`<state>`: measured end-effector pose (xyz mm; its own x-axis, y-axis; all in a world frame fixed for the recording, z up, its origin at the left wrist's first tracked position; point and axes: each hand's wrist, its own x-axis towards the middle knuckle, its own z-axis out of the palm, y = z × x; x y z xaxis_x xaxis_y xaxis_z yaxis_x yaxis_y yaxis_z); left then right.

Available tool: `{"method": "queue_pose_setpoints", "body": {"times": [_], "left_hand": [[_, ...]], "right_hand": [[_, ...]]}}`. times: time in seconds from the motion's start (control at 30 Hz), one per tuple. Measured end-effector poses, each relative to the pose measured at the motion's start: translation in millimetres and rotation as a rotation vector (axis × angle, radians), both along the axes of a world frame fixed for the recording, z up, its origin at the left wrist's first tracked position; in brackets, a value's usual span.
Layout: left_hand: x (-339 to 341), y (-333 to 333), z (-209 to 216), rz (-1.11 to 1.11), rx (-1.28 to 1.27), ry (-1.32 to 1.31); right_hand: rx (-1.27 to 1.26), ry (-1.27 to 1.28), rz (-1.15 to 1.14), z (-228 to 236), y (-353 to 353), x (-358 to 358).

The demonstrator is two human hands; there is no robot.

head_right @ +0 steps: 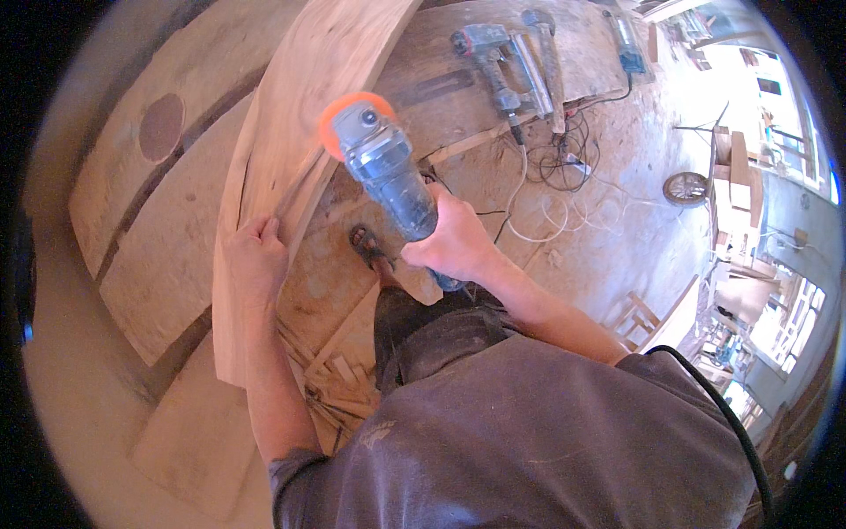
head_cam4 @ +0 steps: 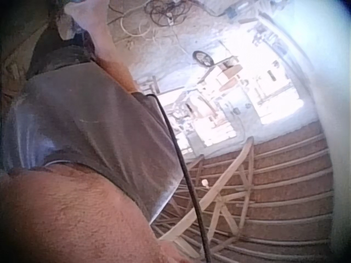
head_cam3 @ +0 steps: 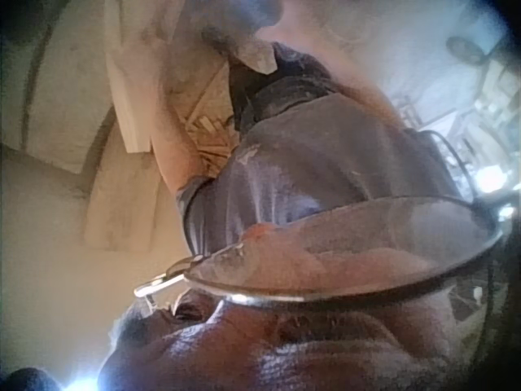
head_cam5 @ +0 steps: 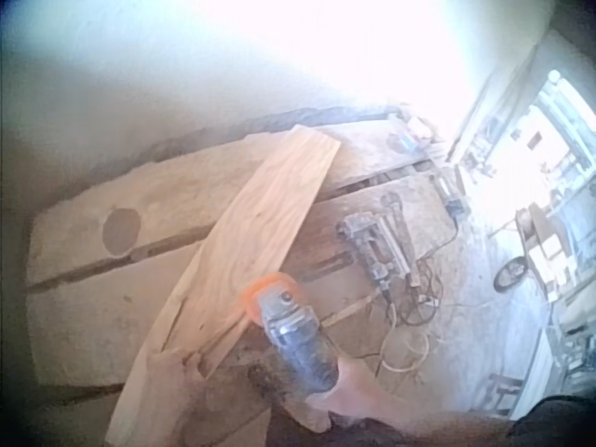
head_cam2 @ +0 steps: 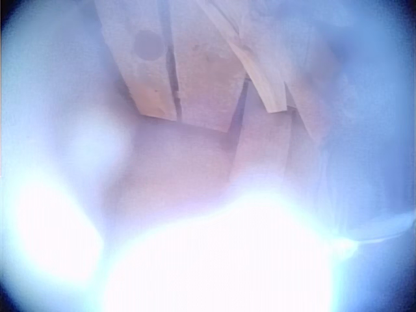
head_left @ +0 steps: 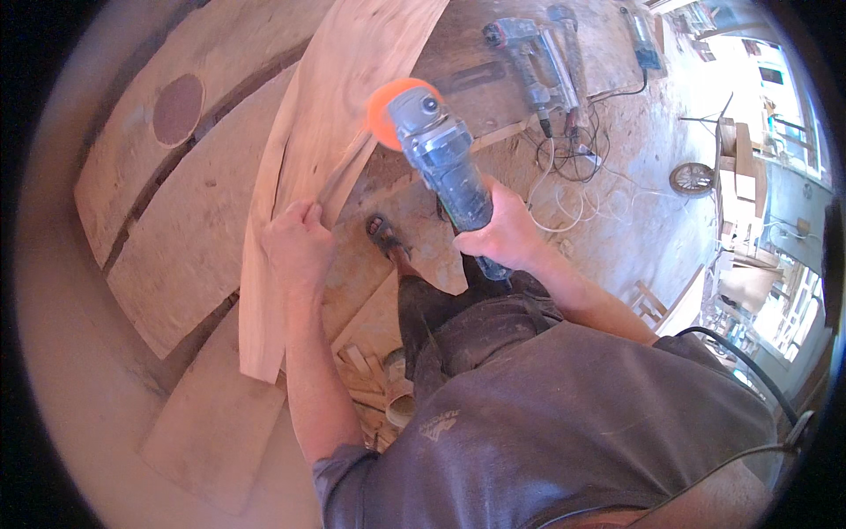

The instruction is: The person picks up a thin wooden strip and places it on a larger wooden board. They use a mallet to tap the strip into a groove on the board. Afterward, they use an angle grinder with a sanding disc to smooth the surface of the strip. Finally, they dip the strip into a bucket of white powder.

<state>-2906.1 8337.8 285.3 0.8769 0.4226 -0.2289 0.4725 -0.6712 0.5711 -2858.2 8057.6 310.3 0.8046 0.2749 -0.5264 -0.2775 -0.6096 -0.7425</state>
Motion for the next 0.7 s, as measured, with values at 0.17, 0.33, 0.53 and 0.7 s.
{"method": "queue_pose_setpoints", "body": {"times": [0.17, 0.33, 0.53, 0.7], "left_hand": [[27, -5, 6, -0.066, -0.066, 0.125], [71, -11, 7, -0.184, -0.009, 0.074], [92, -1, 3, -0.249, -0.017, 0.123], [97, -4, 10, -0.19, -0.04, 0.251]], "right_hand": [[0.157, -0.037, -0.123, -5, -26, 6], [0.12, -0.026, -0.126, -1, -34, -3], [0.07, 0.003, -0.082, -8, -25, -12], [0.095, 0.061, -0.071, -3, -9, -7]]}}
